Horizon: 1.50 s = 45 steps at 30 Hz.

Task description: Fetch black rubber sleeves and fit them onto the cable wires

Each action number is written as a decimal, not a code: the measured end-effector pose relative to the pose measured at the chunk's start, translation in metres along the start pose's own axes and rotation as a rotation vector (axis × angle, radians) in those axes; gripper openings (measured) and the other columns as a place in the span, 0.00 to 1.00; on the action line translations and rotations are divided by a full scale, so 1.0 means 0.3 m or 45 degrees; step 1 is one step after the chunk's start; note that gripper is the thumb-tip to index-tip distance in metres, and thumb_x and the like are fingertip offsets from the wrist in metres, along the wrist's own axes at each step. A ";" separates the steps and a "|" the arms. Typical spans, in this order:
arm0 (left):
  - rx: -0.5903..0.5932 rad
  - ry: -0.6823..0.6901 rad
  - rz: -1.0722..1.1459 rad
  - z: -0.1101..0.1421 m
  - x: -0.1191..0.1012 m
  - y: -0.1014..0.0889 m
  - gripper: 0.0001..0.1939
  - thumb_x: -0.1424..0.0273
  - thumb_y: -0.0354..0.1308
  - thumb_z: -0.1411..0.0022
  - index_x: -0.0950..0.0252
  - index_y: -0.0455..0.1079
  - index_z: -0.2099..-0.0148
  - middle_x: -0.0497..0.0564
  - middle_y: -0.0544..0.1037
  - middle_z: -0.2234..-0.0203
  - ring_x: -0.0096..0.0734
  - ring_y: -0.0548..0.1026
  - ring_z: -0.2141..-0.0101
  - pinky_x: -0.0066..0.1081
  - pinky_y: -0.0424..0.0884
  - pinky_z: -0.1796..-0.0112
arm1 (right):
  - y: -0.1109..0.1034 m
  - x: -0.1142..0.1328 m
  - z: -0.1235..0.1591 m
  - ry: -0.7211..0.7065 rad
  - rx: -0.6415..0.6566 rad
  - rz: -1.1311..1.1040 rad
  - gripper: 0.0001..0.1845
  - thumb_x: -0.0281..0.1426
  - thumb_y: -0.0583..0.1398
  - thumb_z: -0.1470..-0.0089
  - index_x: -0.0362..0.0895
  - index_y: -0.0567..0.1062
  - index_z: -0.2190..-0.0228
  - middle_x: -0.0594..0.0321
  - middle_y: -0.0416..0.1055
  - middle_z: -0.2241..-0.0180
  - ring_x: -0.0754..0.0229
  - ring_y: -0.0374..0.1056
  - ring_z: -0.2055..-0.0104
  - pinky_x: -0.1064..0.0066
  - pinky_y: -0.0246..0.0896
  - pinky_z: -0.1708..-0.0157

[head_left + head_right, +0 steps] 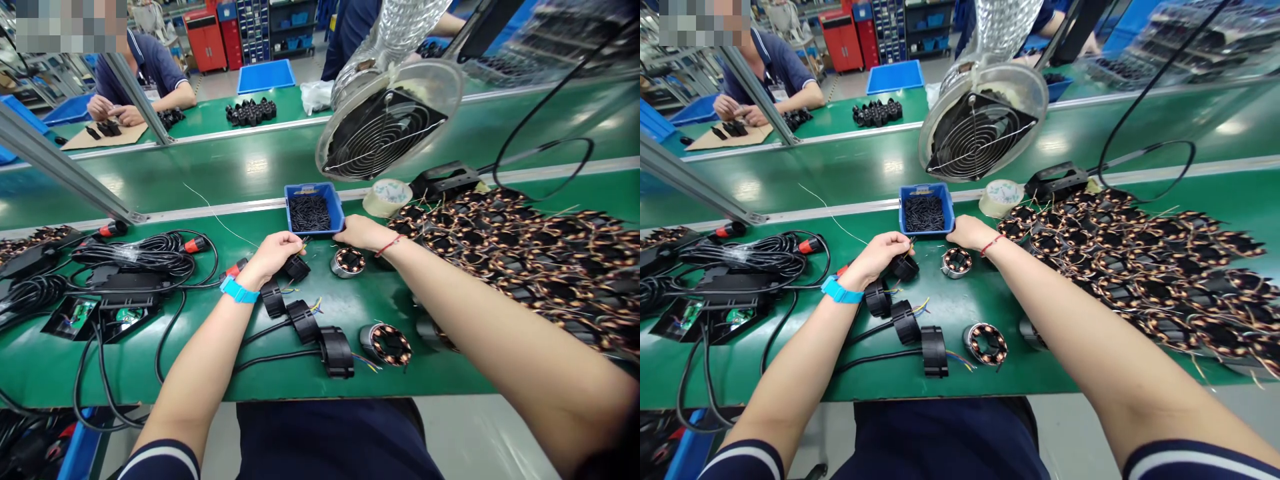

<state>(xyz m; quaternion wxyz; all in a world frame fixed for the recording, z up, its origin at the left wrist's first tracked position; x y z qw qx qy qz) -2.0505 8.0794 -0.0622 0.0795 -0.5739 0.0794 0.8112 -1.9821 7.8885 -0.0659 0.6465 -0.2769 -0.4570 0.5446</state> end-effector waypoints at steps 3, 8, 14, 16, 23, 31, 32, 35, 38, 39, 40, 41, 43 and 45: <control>-0.002 0.005 -0.031 0.002 0.000 -0.001 0.03 0.74 0.56 0.47 0.69 0.68 0.72 0.46 0.74 0.77 0.22 0.68 0.73 0.26 0.61 0.66 | -0.032 -0.022 0.042 0.025 0.038 -0.170 0.02 0.21 0.59 0.51 0.36 0.74 0.73 0.52 0.73 0.73 0.54 0.71 0.68 0.71 0.62 0.69; 0.014 -0.001 -0.075 0.003 -0.001 0.004 0.04 0.73 0.57 0.47 0.69 0.69 0.72 0.47 0.74 0.77 0.23 0.68 0.74 0.26 0.61 0.66 | -0.057 -0.001 0.175 -0.050 -0.027 -0.620 0.15 0.21 0.54 0.46 0.37 0.70 0.55 0.56 0.74 0.68 0.63 0.68 0.71 0.74 0.65 0.70; 0.065 0.007 -0.129 0.013 -0.004 0.016 0.05 0.72 0.57 0.47 0.69 0.69 0.72 0.47 0.74 0.77 0.23 0.68 0.74 0.26 0.60 0.67 | 0.005 0.114 0.222 -0.336 -0.157 -1.229 0.06 0.29 0.61 0.53 0.41 0.73 0.69 0.62 0.73 0.72 0.62 0.69 0.70 0.71 0.64 0.67; 0.070 0.014 -0.136 0.015 -0.004 0.017 0.05 0.72 0.57 0.48 0.68 0.69 0.73 0.47 0.74 0.77 0.23 0.68 0.73 0.26 0.60 0.67 | 0.016 0.131 0.220 -0.406 -0.188 -1.267 0.08 0.33 0.61 0.54 0.41 0.72 0.71 0.61 0.73 0.72 0.61 0.69 0.69 0.70 0.64 0.65; 0.084 0.054 -0.130 0.017 -0.005 0.020 0.05 0.71 0.57 0.48 0.68 0.69 0.73 0.46 0.73 0.78 0.24 0.69 0.73 0.26 0.61 0.66 | 0.018 0.132 0.235 -0.535 -0.167 -1.158 0.14 0.40 0.61 0.54 0.41 0.72 0.70 0.59 0.73 0.69 0.59 0.69 0.67 0.67 0.63 0.63; 0.056 0.069 -0.168 0.020 -0.009 0.022 0.05 0.71 0.57 0.48 0.68 0.68 0.73 0.46 0.73 0.78 0.23 0.68 0.73 0.26 0.61 0.67 | 0.013 0.139 0.242 -0.510 -0.260 -0.691 0.12 0.36 0.56 0.47 0.42 0.73 0.75 0.64 0.71 0.76 0.63 0.63 0.75 0.71 0.54 0.73; 0.050 0.077 -0.173 0.020 -0.010 0.021 0.05 0.72 0.56 0.48 0.68 0.68 0.73 0.46 0.72 0.78 0.23 0.68 0.73 0.26 0.61 0.67 | 0.012 0.140 0.245 -0.515 -0.251 -0.643 0.14 0.37 0.55 0.45 0.42 0.73 0.75 0.64 0.71 0.76 0.63 0.63 0.75 0.71 0.53 0.74; 0.028 0.112 -0.211 0.022 -0.015 0.020 0.05 0.72 0.56 0.47 0.68 0.68 0.73 0.46 0.72 0.78 0.23 0.67 0.73 0.25 0.61 0.66 | 0.008 0.143 0.250 -0.520 -0.190 -0.666 0.18 0.41 0.52 0.41 0.42 0.74 0.70 0.63 0.71 0.74 0.63 0.64 0.74 0.72 0.54 0.73; 0.017 0.149 -0.273 0.024 -0.026 0.018 0.06 0.71 0.56 0.47 0.68 0.69 0.73 0.46 0.72 0.77 0.24 0.67 0.73 0.26 0.62 0.66 | 0.007 0.149 0.249 -0.517 -0.170 -0.608 0.12 0.38 0.57 0.43 0.43 0.74 0.68 0.65 0.71 0.73 0.63 0.64 0.73 0.73 0.54 0.74; 0.027 0.158 -0.293 0.025 -0.029 0.016 0.05 0.72 0.56 0.47 0.69 0.69 0.73 0.47 0.73 0.76 0.24 0.68 0.72 0.26 0.63 0.65 | 0.007 0.153 0.248 -0.517 -0.180 -0.548 0.09 0.35 0.58 0.44 0.43 0.74 0.69 0.66 0.71 0.74 0.63 0.64 0.73 0.73 0.53 0.73; 0.041 0.165 -0.312 0.025 -0.032 0.013 0.04 0.73 0.55 0.47 0.69 0.70 0.71 0.48 0.74 0.75 0.25 0.69 0.71 0.26 0.63 0.64 | 0.007 0.157 0.246 -0.513 -0.191 -0.489 0.07 0.32 0.58 0.44 0.43 0.74 0.71 0.66 0.71 0.75 0.63 0.64 0.74 0.72 0.53 0.73; 0.059 0.173 -0.346 0.025 -0.034 0.009 0.05 0.74 0.54 0.47 0.69 0.71 0.69 0.49 0.75 0.72 0.26 0.70 0.69 0.27 0.64 0.63 | 0.007 0.160 0.245 -0.507 -0.200 -0.445 0.07 0.30 0.58 0.44 0.43 0.74 0.72 0.67 0.70 0.76 0.63 0.64 0.74 0.72 0.52 0.73; 0.088 0.176 -0.491 0.026 -0.035 -0.003 0.09 0.74 0.54 0.48 0.67 0.73 0.64 0.51 0.78 0.66 0.30 0.72 0.64 0.28 0.65 0.59 | 0.008 0.166 0.242 -0.484 -0.204 -0.428 0.07 0.29 0.57 0.43 0.43 0.74 0.73 0.67 0.70 0.76 0.63 0.64 0.74 0.72 0.52 0.72; 0.122 0.145 -0.691 0.027 -0.031 -0.014 0.11 0.72 0.54 0.47 0.65 0.75 0.62 0.51 0.78 0.63 0.33 0.72 0.62 0.30 0.65 0.58 | 0.008 0.169 0.242 -0.470 -0.194 -0.440 0.07 0.29 0.58 0.43 0.43 0.74 0.72 0.67 0.71 0.75 0.63 0.64 0.73 0.72 0.53 0.72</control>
Point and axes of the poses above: each hand's wrist, its own z-axis away from the middle knuckle, its own y-axis out of the palm, x = y × z, the point moved 3 cm from there along -z, towards the middle knuckle
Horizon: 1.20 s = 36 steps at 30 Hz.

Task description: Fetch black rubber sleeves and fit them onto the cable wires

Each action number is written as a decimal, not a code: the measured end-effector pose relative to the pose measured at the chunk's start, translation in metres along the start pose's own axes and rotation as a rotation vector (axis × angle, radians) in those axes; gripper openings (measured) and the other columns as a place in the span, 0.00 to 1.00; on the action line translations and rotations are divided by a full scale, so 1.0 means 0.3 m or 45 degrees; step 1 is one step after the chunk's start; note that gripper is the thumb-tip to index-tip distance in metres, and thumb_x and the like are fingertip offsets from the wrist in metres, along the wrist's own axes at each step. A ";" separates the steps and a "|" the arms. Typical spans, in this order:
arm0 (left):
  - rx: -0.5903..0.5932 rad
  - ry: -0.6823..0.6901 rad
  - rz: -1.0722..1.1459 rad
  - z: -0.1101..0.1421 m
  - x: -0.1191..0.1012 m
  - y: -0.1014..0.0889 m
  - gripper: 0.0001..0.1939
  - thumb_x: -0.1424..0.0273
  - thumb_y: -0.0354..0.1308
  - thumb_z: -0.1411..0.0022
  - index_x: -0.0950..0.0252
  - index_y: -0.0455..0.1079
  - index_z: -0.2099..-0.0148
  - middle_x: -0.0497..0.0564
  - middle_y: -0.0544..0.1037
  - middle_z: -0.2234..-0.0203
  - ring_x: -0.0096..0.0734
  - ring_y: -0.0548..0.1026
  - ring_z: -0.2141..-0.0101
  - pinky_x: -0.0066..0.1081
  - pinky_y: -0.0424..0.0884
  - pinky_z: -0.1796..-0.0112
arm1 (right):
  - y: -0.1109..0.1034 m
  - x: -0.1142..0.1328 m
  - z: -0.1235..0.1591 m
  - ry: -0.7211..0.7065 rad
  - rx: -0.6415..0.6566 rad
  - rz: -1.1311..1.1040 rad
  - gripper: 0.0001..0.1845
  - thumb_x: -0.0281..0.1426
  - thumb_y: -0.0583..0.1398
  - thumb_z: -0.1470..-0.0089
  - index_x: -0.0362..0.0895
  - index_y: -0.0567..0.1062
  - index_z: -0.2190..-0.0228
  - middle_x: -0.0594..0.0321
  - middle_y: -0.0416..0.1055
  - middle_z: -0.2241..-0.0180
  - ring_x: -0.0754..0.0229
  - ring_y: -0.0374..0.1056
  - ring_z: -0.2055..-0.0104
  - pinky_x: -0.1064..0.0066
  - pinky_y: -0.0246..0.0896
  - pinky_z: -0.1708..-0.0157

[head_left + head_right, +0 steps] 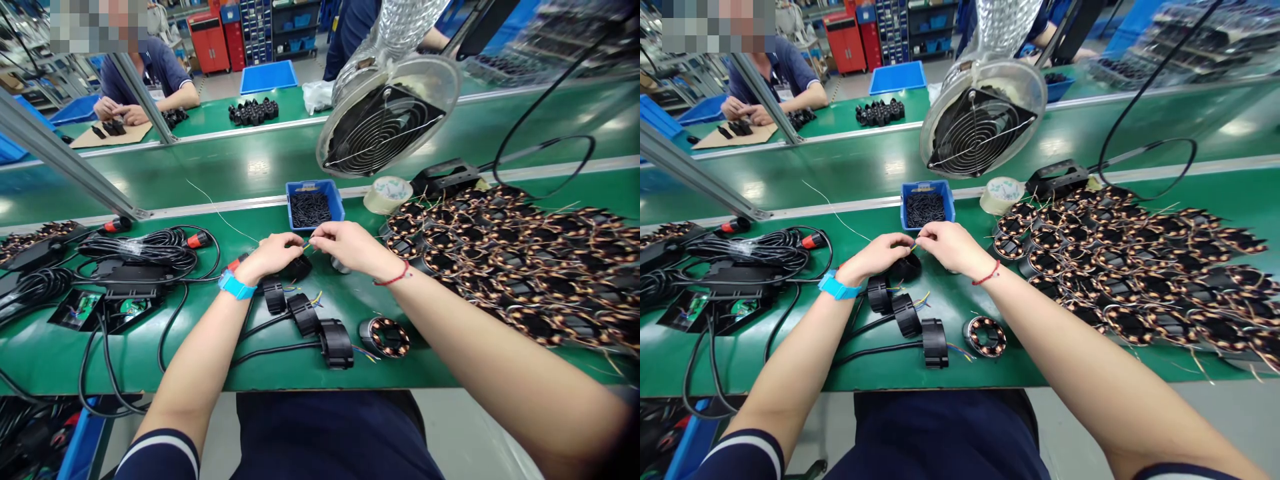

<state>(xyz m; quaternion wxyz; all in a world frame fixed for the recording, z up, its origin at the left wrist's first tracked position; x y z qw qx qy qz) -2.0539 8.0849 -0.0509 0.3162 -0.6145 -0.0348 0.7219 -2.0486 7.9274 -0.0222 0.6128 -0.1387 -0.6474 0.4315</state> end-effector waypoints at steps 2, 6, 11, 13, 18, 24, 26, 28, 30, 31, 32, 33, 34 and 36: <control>0.048 -0.034 -0.148 0.004 0.007 -0.001 0.11 0.69 0.53 0.46 0.63 0.76 0.65 0.50 0.79 0.65 0.34 0.72 0.64 0.30 0.65 0.60 | -0.003 0.001 0.000 0.009 -0.001 0.023 0.06 0.30 0.59 0.43 0.43 0.74 0.72 0.67 0.72 0.74 0.62 0.64 0.73 0.71 0.53 0.72; 0.028 -0.042 -0.223 0.008 0.002 0.005 0.11 0.70 0.51 0.46 0.63 0.76 0.71 0.48 0.78 0.72 0.32 0.71 0.69 0.30 0.65 0.61 | -0.012 0.003 -0.011 -0.064 -0.051 0.211 0.06 0.30 0.61 0.45 0.43 0.74 0.73 0.63 0.72 0.70 0.59 0.66 0.66 0.69 0.55 0.64; -0.018 -0.014 -0.260 0.004 -0.007 0.015 0.10 0.72 0.52 0.46 0.64 0.76 0.70 0.50 0.79 0.70 0.34 0.72 0.67 0.32 0.66 0.58 | 0.026 -0.006 -0.031 -0.093 0.031 0.270 0.06 0.30 0.61 0.46 0.43 0.76 0.74 0.61 0.73 0.66 0.56 0.66 0.60 0.67 0.57 0.59; -0.025 -0.016 -0.262 0.000 -0.003 0.015 0.11 0.71 0.51 0.46 0.64 0.76 0.70 0.50 0.79 0.70 0.34 0.72 0.67 0.32 0.66 0.59 | 0.039 -0.012 -0.029 -0.068 0.061 0.203 0.06 0.30 0.61 0.45 0.43 0.76 0.72 0.61 0.73 0.65 0.57 0.67 0.60 0.68 0.57 0.60; -0.005 -0.002 -0.176 0.001 0.002 0.013 0.10 0.69 0.52 0.46 0.64 0.75 0.70 0.49 0.78 0.72 0.33 0.72 0.68 0.30 0.66 0.61 | 0.012 -0.025 -0.010 -0.016 0.028 -0.178 0.07 0.32 0.61 0.47 0.43 0.74 0.64 0.63 0.74 0.65 0.59 0.68 0.62 0.69 0.60 0.60; -0.006 0.011 -0.221 0.007 -0.005 0.018 0.10 0.72 0.52 0.47 0.64 0.75 0.71 0.49 0.79 0.69 0.33 0.73 0.67 0.30 0.66 0.61 | 0.006 -0.029 -0.011 0.016 0.038 -0.171 0.07 0.29 0.58 0.46 0.42 0.73 0.75 0.66 0.70 0.76 0.62 0.63 0.73 0.71 0.54 0.73; -0.009 -0.002 -0.213 0.006 0.000 0.021 0.09 0.70 0.53 0.47 0.64 0.75 0.70 0.49 0.79 0.69 0.33 0.73 0.67 0.30 0.66 0.62 | 0.021 -0.025 -0.013 0.007 0.064 -0.170 0.08 0.29 0.58 0.45 0.42 0.73 0.75 0.66 0.69 0.76 0.64 0.63 0.74 0.72 0.53 0.73; -0.001 -0.018 -0.188 0.004 0.006 0.021 0.09 0.69 0.53 0.47 0.65 0.75 0.69 0.49 0.79 0.69 0.33 0.72 0.68 0.30 0.65 0.64 | 0.028 -0.018 -0.018 -0.025 0.108 -0.166 0.09 0.30 0.58 0.45 0.42 0.74 0.75 0.67 0.69 0.77 0.64 0.63 0.74 0.73 0.54 0.73; 0.001 -0.029 -0.165 0.001 0.011 0.013 0.10 0.68 0.53 0.46 0.65 0.74 0.69 0.49 0.78 0.69 0.33 0.72 0.67 0.30 0.65 0.64 | 0.013 -0.007 -0.032 -0.084 0.097 -0.169 0.10 0.33 0.58 0.43 0.42 0.75 0.73 0.65 0.71 0.74 0.62 0.66 0.71 0.73 0.56 0.71; -0.016 -0.041 -0.164 0.001 0.013 0.006 0.10 0.67 0.53 0.46 0.65 0.74 0.69 0.49 0.78 0.69 0.34 0.72 0.67 0.30 0.65 0.64 | -0.003 -0.003 -0.045 -0.104 0.046 -0.150 0.11 0.34 0.57 0.42 0.41 0.75 0.71 0.64 0.72 0.72 0.61 0.67 0.68 0.73 0.57 0.69; -0.049 -0.059 -0.176 0.001 0.014 -0.004 0.10 0.67 0.53 0.45 0.65 0.74 0.69 0.50 0.78 0.70 0.34 0.72 0.66 0.31 0.64 0.63 | -0.023 0.000 -0.061 -0.109 -0.024 -0.094 0.11 0.34 0.57 0.42 0.41 0.76 0.68 0.62 0.74 0.69 0.60 0.68 0.66 0.72 0.59 0.66; -0.097 -0.080 -0.201 0.001 0.016 -0.015 0.10 0.67 0.53 0.44 0.65 0.73 0.70 0.50 0.78 0.70 0.35 0.72 0.65 0.32 0.64 0.61 | -0.043 0.002 -0.082 -0.108 -0.093 0.025 0.11 0.34 0.56 0.40 0.41 0.76 0.65 0.60 0.74 0.65 0.58 0.68 0.62 0.72 0.60 0.63; -0.151 -0.108 -0.245 0.004 0.016 -0.025 0.10 0.68 0.52 0.43 0.64 0.73 0.69 0.50 0.78 0.69 0.36 0.72 0.64 0.33 0.64 0.60 | -0.059 0.003 -0.106 -0.104 -0.140 0.189 0.12 0.32 0.54 0.39 0.40 0.75 0.61 0.58 0.74 0.61 0.57 0.68 0.59 0.70 0.60 0.60; -0.287 -0.162 -0.393 0.013 0.011 -0.043 0.10 0.68 0.51 0.41 0.63 0.73 0.67 0.52 0.78 0.66 0.39 0.71 0.62 0.38 0.61 0.55 | -0.070 0.000 -0.163 -0.108 -0.125 0.530 0.13 0.28 0.53 0.39 0.39 0.75 0.57 0.53 0.71 0.56 0.52 0.66 0.53 0.66 0.59 0.54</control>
Point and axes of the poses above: each hand's wrist, its own z-axis away from the middle knuckle, its own y-axis out of the palm, x = y × z, the point moved 3 cm from there along -z, towards the middle knuckle
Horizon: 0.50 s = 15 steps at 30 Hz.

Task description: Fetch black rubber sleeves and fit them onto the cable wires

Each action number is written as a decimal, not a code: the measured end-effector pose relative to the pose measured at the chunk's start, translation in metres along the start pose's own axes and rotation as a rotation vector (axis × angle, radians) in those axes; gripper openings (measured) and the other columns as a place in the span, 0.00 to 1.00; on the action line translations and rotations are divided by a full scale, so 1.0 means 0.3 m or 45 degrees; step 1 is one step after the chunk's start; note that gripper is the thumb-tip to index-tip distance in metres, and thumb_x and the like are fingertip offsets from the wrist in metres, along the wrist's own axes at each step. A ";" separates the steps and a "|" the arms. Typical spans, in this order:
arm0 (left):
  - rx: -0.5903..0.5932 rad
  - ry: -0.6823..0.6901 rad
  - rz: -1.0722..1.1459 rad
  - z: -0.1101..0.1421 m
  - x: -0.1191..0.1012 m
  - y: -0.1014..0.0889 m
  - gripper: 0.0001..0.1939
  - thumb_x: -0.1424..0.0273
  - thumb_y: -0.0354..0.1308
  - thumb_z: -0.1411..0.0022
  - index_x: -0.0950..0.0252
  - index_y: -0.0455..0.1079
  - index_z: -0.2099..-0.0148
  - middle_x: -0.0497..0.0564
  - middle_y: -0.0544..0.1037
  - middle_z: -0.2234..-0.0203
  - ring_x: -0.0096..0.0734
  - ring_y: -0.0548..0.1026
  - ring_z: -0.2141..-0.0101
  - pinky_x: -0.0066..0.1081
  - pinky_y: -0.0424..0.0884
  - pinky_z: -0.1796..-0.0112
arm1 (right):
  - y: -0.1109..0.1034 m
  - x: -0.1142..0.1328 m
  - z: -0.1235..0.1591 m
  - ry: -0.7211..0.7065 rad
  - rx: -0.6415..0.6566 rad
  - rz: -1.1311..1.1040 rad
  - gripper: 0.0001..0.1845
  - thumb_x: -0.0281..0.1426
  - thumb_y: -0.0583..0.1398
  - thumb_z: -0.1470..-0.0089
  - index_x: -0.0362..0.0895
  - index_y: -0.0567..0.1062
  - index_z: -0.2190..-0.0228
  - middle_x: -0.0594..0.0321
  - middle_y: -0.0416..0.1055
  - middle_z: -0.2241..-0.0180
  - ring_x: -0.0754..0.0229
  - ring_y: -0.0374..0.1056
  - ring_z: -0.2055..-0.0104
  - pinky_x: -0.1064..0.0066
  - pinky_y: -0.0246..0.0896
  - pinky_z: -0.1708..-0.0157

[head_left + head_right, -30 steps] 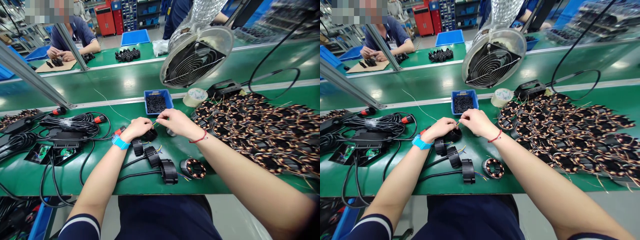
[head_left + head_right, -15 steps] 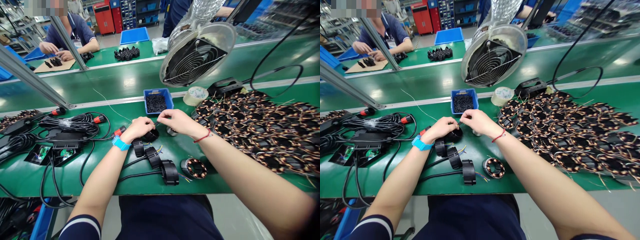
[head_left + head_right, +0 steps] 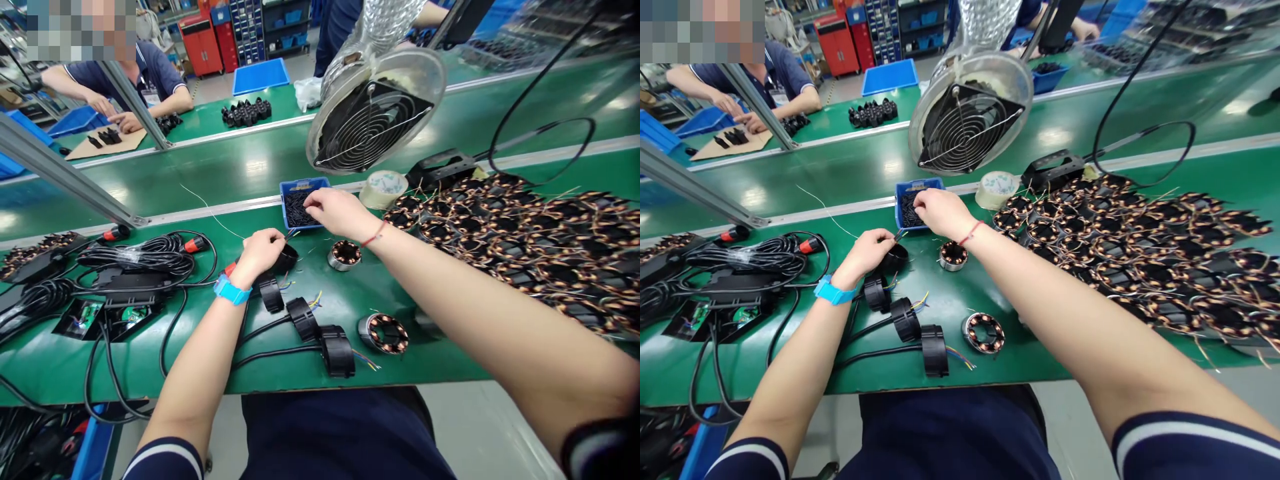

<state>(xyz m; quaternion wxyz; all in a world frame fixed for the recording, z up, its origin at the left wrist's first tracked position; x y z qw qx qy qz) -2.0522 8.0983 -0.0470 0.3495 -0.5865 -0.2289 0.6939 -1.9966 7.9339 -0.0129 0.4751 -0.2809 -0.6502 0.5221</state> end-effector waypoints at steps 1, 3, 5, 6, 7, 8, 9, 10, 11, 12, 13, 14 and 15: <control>-0.089 -0.007 -0.096 0.007 -0.006 -0.011 0.10 0.67 0.50 0.40 0.63 0.73 0.65 0.53 0.77 0.64 0.41 0.70 0.60 0.41 0.59 0.52 | 0.010 -0.004 -0.029 -0.030 0.058 0.115 0.13 0.27 0.54 0.40 0.39 0.75 0.57 0.51 0.71 0.55 0.50 0.66 0.51 0.65 0.58 0.52; -0.275 0.060 -0.283 0.029 -0.034 -0.032 0.11 0.67 0.50 0.39 0.64 0.71 0.60 0.56 0.75 0.61 0.44 0.69 0.57 0.45 0.57 0.51 | 0.041 -0.012 -0.080 -0.071 0.186 0.198 0.13 0.25 0.57 0.44 0.38 0.76 0.57 0.47 0.70 0.55 0.47 0.66 0.52 0.64 0.59 0.53; -0.381 0.227 -0.389 0.059 -0.080 -0.052 0.11 0.67 0.51 0.38 0.65 0.69 0.57 0.57 0.73 0.60 0.44 0.67 0.56 0.41 0.59 0.52 | 0.074 -0.020 -0.119 -0.065 0.270 0.211 0.15 0.24 0.60 0.48 0.37 0.75 0.57 0.45 0.69 0.54 0.46 0.68 0.55 0.64 0.62 0.57; -0.370 0.306 -0.410 0.076 -0.103 -0.061 0.10 0.68 0.51 0.38 0.65 0.69 0.57 0.57 0.73 0.61 0.42 0.68 0.57 0.38 0.61 0.54 | 0.086 -0.022 -0.131 -0.059 0.288 0.223 0.17 0.24 0.61 0.49 0.37 0.75 0.55 0.44 0.69 0.53 0.46 0.68 0.55 0.64 0.62 0.58; -0.309 0.357 -0.428 0.092 -0.124 -0.069 0.08 0.69 0.50 0.37 0.65 0.69 0.59 0.56 0.73 0.62 0.39 0.68 0.59 0.35 0.62 0.57 | 0.095 -0.024 -0.139 -0.053 0.291 0.232 0.18 0.24 0.60 0.49 0.37 0.74 0.55 0.44 0.68 0.52 0.45 0.68 0.55 0.64 0.62 0.58; -0.207 0.379 -0.460 0.107 -0.141 -0.074 0.08 0.70 0.50 0.37 0.65 0.70 0.61 0.55 0.73 0.64 0.37 0.69 0.61 0.33 0.63 0.60 | 0.101 -0.025 -0.142 -0.051 0.284 0.236 0.17 0.24 0.59 0.48 0.37 0.74 0.54 0.44 0.67 0.52 0.45 0.68 0.55 0.64 0.63 0.58; -0.078 0.374 -0.514 0.123 -0.153 -0.077 0.08 0.69 0.50 0.37 0.64 0.70 0.62 0.54 0.73 0.66 0.36 0.70 0.63 0.33 0.63 0.62 | 0.104 -0.026 -0.142 -0.052 0.271 0.237 0.16 0.24 0.58 0.47 0.38 0.74 0.55 0.44 0.68 0.53 0.45 0.68 0.55 0.64 0.63 0.58; 0.065 0.358 -0.591 0.140 -0.160 -0.075 0.09 0.69 0.50 0.37 0.64 0.71 0.63 0.54 0.74 0.67 0.36 0.70 0.64 0.33 0.63 0.64 | 0.104 -0.027 -0.138 -0.054 0.254 0.235 0.14 0.24 0.57 0.46 0.38 0.74 0.57 0.46 0.69 0.54 0.45 0.68 0.54 0.64 0.62 0.58; 0.202 0.351 -0.685 0.158 -0.164 -0.069 0.10 0.67 0.51 0.38 0.65 0.72 0.63 0.54 0.74 0.67 0.37 0.70 0.64 0.33 0.63 0.64 | 0.103 -0.028 -0.134 -0.057 0.235 0.231 0.13 0.24 0.56 0.45 0.39 0.75 0.58 0.47 0.69 0.55 0.46 0.68 0.54 0.64 0.62 0.58; 0.306 0.359 -0.785 0.176 -0.165 -0.059 0.10 0.66 0.53 0.39 0.66 0.73 0.63 0.56 0.75 0.66 0.40 0.70 0.63 0.34 0.63 0.64 | 0.102 -0.029 -0.128 -0.060 0.214 0.225 0.13 0.24 0.55 0.45 0.40 0.76 0.60 0.48 0.70 0.56 0.47 0.67 0.54 0.64 0.62 0.59; 0.362 0.375 -0.882 0.193 -0.164 -0.047 0.11 0.66 0.54 0.40 0.67 0.74 0.63 0.57 0.75 0.65 0.42 0.70 0.61 0.36 0.63 0.63 | 0.102 -0.031 -0.122 -0.062 0.194 0.217 0.12 0.24 0.54 0.44 0.41 0.76 0.61 0.49 0.71 0.57 0.47 0.67 0.54 0.65 0.62 0.59; 0.377 0.395 -0.966 0.207 -0.159 -0.034 0.11 0.67 0.55 0.41 0.68 0.75 0.63 0.59 0.75 0.64 0.45 0.69 0.59 0.38 0.63 0.62 | 0.102 -0.033 -0.117 -0.064 0.174 0.205 0.12 0.25 0.54 0.44 0.41 0.77 0.62 0.50 0.71 0.58 0.47 0.67 0.55 0.65 0.62 0.60; 0.366 0.414 -1.028 0.217 -0.152 -0.020 0.10 0.68 0.55 0.41 0.69 0.75 0.64 0.60 0.75 0.64 0.47 0.68 0.58 0.39 0.62 0.61 | 0.102 -0.035 -0.113 -0.064 0.150 0.189 0.12 0.25 0.55 0.44 0.41 0.77 0.63 0.50 0.71 0.58 0.48 0.67 0.55 0.65 0.61 0.60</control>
Point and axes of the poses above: each hand's wrist, its own z-axis away from the middle knuckle, its own y-axis out of the palm, x = y × z, the point moved 3 cm from there along -z, towards the middle knuckle
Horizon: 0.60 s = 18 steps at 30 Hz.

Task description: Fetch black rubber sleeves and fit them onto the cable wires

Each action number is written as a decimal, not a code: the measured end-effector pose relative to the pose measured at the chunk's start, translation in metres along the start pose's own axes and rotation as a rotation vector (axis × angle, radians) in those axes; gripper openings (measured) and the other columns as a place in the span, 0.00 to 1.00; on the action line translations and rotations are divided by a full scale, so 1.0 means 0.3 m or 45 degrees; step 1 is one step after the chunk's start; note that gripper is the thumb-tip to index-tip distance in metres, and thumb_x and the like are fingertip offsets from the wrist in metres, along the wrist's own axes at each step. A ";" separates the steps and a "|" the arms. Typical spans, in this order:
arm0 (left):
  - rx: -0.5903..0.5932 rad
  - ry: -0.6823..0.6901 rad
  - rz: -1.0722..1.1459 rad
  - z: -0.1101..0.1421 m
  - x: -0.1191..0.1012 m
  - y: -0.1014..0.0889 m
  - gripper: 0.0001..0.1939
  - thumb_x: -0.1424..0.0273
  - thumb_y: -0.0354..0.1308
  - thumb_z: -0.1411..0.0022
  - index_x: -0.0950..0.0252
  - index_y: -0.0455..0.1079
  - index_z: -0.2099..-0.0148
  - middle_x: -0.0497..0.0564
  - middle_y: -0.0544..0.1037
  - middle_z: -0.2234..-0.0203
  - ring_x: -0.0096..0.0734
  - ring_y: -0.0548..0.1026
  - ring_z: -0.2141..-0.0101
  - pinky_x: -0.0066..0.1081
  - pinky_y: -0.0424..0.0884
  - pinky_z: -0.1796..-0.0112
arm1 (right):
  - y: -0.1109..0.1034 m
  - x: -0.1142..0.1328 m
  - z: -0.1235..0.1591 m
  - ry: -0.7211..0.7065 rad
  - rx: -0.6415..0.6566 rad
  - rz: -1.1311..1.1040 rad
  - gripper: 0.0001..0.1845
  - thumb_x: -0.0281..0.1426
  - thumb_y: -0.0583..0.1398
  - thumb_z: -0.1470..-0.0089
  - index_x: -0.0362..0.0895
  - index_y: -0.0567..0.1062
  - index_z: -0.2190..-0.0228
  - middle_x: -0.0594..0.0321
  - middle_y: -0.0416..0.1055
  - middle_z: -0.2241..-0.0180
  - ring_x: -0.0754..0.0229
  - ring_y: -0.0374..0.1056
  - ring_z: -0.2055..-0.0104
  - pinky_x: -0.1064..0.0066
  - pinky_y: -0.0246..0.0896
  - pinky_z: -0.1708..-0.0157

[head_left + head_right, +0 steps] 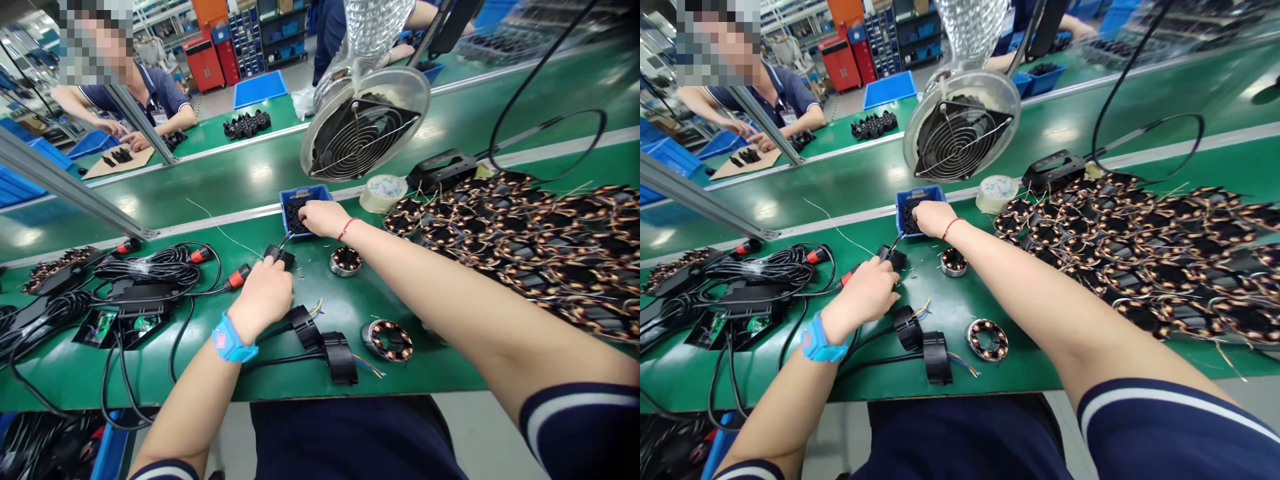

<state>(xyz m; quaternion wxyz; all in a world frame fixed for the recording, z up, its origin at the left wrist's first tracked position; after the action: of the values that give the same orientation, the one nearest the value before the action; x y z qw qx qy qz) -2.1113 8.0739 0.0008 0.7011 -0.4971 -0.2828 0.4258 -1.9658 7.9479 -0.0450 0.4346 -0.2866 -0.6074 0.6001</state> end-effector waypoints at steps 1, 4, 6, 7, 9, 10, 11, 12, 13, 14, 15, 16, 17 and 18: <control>-0.011 0.004 -0.040 0.003 -0.004 0.016 0.10 0.69 0.54 0.41 0.69 0.75 0.66 0.60 0.75 0.64 0.48 0.68 0.57 0.40 0.61 0.61 | 0.000 -0.001 0.003 0.004 -0.027 -0.021 0.12 0.25 0.55 0.44 0.41 0.77 0.63 0.50 0.71 0.58 0.48 0.67 0.55 0.65 0.61 0.60; -0.019 0.004 0.013 0.004 0.014 0.049 0.14 0.70 0.49 0.37 0.66 0.75 0.68 0.58 0.77 0.70 0.44 0.70 0.61 0.40 0.60 0.60 | -0.008 -0.010 0.011 0.025 -0.117 -0.125 0.12 0.26 0.54 0.43 0.40 0.78 0.63 0.49 0.70 0.57 0.48 0.67 0.55 0.64 0.60 0.58; -0.080 -0.011 0.179 0.001 0.047 0.039 0.15 0.70 0.48 0.36 0.64 0.76 0.66 0.55 0.78 0.71 0.40 0.71 0.63 0.39 0.60 0.59 | -0.019 -0.023 0.017 0.037 -0.165 -0.231 0.12 0.26 0.55 0.43 0.40 0.78 0.63 0.51 0.71 0.57 0.49 0.67 0.54 0.65 0.59 0.56; -0.152 -0.036 0.294 -0.003 0.067 0.025 0.14 0.70 0.49 0.36 0.63 0.76 0.66 0.54 0.79 0.70 0.38 0.72 0.64 0.37 0.61 0.59 | -0.025 -0.032 0.020 0.044 -0.183 -0.294 0.11 0.26 0.56 0.43 0.41 0.78 0.64 0.53 0.72 0.58 0.51 0.67 0.55 0.66 0.59 0.55; -0.365 -0.106 0.571 -0.011 0.102 -0.009 0.13 0.70 0.50 0.36 0.62 0.76 0.66 0.51 0.80 0.67 0.35 0.74 0.63 0.33 0.63 0.59 | -0.033 -0.055 0.025 0.064 -0.200 -0.436 0.09 0.26 0.57 0.44 0.41 0.78 0.64 0.57 0.74 0.63 0.54 0.69 0.58 0.68 0.60 0.57; -0.471 -0.137 0.719 -0.016 0.115 -0.021 0.13 0.69 0.50 0.36 0.62 0.76 0.66 0.49 0.80 0.67 0.33 0.74 0.63 0.31 0.64 0.59 | -0.034 -0.066 0.027 0.074 -0.198 -0.514 0.09 0.26 0.57 0.44 0.41 0.78 0.64 0.59 0.75 0.65 0.56 0.70 0.60 0.69 0.61 0.59; -0.555 -0.162 0.859 -0.023 0.122 -0.027 0.13 0.69 0.50 0.36 0.62 0.76 0.67 0.49 0.80 0.67 0.32 0.74 0.63 0.30 0.65 0.60 | -0.034 -0.077 0.028 0.082 -0.190 -0.592 0.09 0.25 0.58 0.45 0.41 0.78 0.64 0.61 0.75 0.68 0.58 0.70 0.63 0.70 0.62 0.61; -0.614 -0.177 0.984 -0.031 0.125 -0.026 0.12 0.69 0.51 0.37 0.62 0.75 0.68 0.48 0.80 0.68 0.32 0.75 0.63 0.29 0.66 0.60 | -0.033 -0.084 0.030 0.090 -0.181 -0.668 0.08 0.25 0.58 0.45 0.41 0.78 0.64 0.62 0.75 0.69 0.59 0.70 0.66 0.71 0.63 0.63; -0.642 -0.181 1.090 -0.039 0.122 -0.019 0.11 0.69 0.52 0.38 0.63 0.75 0.67 0.48 0.80 0.68 0.31 0.75 0.63 0.29 0.66 0.60 | -0.032 -0.088 0.034 0.095 -0.173 -0.740 0.08 0.25 0.58 0.45 0.40 0.77 0.65 0.62 0.75 0.71 0.60 0.70 0.67 0.72 0.63 0.65; -0.649 -0.180 1.177 -0.047 0.117 -0.007 0.10 0.69 0.53 0.39 0.63 0.75 0.67 0.48 0.80 0.69 0.31 0.75 0.63 0.29 0.67 0.61 | -0.033 -0.088 0.039 0.098 -0.167 -0.802 0.08 0.24 0.58 0.46 0.40 0.77 0.65 0.62 0.75 0.71 0.61 0.70 0.68 0.73 0.63 0.66; -0.650 -0.177 1.251 -0.054 0.111 0.007 0.09 0.70 0.54 0.40 0.63 0.75 0.65 0.48 0.80 0.70 0.31 0.76 0.64 0.28 0.68 0.61 | -0.036 -0.082 0.048 0.100 -0.166 -0.849 0.08 0.25 0.58 0.46 0.40 0.77 0.66 0.62 0.74 0.72 0.62 0.70 0.69 0.74 0.64 0.66; -0.658 -0.175 1.322 -0.058 0.105 0.021 0.08 0.71 0.55 0.40 0.64 0.75 0.64 0.48 0.80 0.70 0.30 0.76 0.65 0.28 0.68 0.62 | -0.041 -0.072 0.060 0.105 -0.164 -0.909 0.08 0.25 0.57 0.46 0.39 0.77 0.66 0.62 0.74 0.72 0.62 0.70 0.69 0.74 0.64 0.66; -0.669 -0.169 1.395 -0.060 0.101 0.035 0.07 0.72 0.55 0.41 0.64 0.74 0.62 0.48 0.80 0.71 0.29 0.76 0.67 0.28 0.68 0.63 | -0.048 -0.058 0.077 0.109 -0.153 -0.997 0.08 0.26 0.57 0.46 0.39 0.76 0.66 0.61 0.75 0.71 0.62 0.70 0.69 0.74 0.65 0.67; -0.683 -0.163 1.464 -0.059 0.100 0.046 0.07 0.72 0.56 0.42 0.65 0.73 0.62 0.48 0.80 0.72 0.28 0.76 0.68 0.27 0.69 0.64 | -0.055 -0.039 0.097 0.107 -0.126 -1.110 0.08 0.27 0.58 0.47 0.39 0.76 0.66 0.60 0.75 0.71 0.63 0.70 0.70 0.73 0.65 0.67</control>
<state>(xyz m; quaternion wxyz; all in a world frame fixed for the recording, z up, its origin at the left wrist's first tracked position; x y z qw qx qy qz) -2.0868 8.0940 -0.0190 0.1934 -0.7014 -0.1091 0.6773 -1.9829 7.9219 -0.0281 0.6572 -0.0483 -0.6813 0.3186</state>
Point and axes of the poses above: each hand's wrist, its own z-axis away from the middle knuckle, its own y-axis out of the palm, x = y × z, the point moved 3 cm from there along -z, towards the middle knuckle
